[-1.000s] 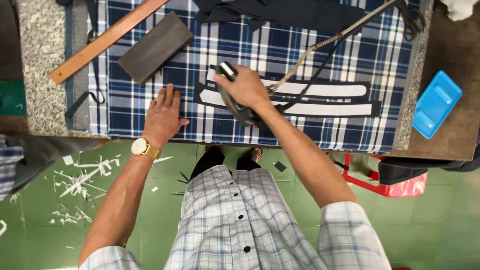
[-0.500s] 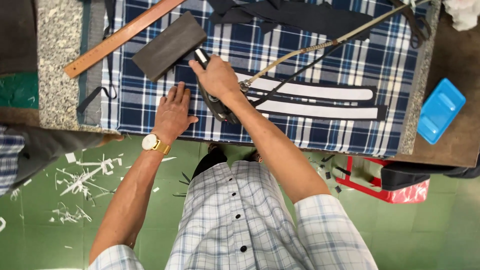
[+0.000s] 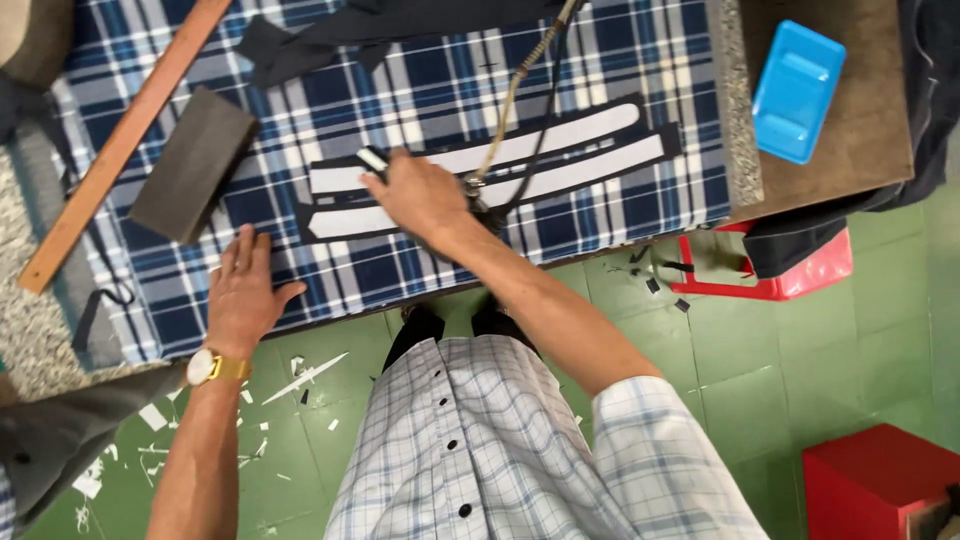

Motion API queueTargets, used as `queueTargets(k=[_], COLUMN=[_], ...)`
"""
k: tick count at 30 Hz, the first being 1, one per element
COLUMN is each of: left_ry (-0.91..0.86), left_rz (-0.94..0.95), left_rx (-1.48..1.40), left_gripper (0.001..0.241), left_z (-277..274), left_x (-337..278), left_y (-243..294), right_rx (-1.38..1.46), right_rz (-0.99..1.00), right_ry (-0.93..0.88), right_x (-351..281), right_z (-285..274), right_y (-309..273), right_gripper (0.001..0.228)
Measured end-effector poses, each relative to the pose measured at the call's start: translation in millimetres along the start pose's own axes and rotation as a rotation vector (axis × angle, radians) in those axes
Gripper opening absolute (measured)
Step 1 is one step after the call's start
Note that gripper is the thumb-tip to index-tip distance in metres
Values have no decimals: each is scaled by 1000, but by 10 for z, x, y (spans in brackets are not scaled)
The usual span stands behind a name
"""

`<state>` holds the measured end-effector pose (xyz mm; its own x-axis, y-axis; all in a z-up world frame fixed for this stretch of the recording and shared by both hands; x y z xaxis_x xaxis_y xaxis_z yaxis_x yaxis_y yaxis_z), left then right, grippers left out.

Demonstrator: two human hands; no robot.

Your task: Aligning and ironing fabric strips, likely for garment components like collars or cuffs, and trimming excess with scissors.

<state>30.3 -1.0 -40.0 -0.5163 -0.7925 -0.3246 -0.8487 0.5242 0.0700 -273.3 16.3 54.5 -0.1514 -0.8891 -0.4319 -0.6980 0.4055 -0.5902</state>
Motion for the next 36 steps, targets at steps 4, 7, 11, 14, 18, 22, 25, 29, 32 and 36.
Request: queueTargets(k=[4,7,11,14,18,22,25,29,32,36], left_ry=[-52,-80,-236,-272,-244,-248,-186,-185,-212,-223], left_rz=[-23,-43,-162,-197,-196,-205,-155,-170,-189,-177], left_rx=[46,32,-63,-92,-92,-90,-63,-81,-119,-166], left_gripper=[94,91,92,92,92,93,92,91,91,90], left_z=[45,-11,-186,-216,-186,-165,-95,-89,-118,-251], left_x=[13,1,119,113,137,129,111,130,153,130], left_y=[-49,-10,118,150,125,114,68,58,78,135], right_rx=[12,-17,93,-22,-141,-223,-224,-249,-247,-330], right_rz=[207,247,434,434,310,155,161,120,60,97], right_ry=[78,196,109,202,311,362,322,289,244,132], right_x=[-334,-386,-160,-35,118,159,188,214,206,203], right_z=[-682,-1103,-1642,-1891,-2134,-2236,-2263,-2299,-2326,-2302], right_y=[476,1018,1913,2570,3158,3359,3364,3412,3427,3125], right_gripper=[57,55,48,57,59,64,63,85,69,66])
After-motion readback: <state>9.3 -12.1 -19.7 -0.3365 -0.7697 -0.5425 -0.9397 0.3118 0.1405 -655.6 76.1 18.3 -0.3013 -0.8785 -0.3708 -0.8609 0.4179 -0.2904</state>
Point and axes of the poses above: each hand's wrist, its own x-axis towards the middle knuckle, its own z-axis out of the palm, y = z × x, the point moved 1 cm from there along x, towards the middle knuckle
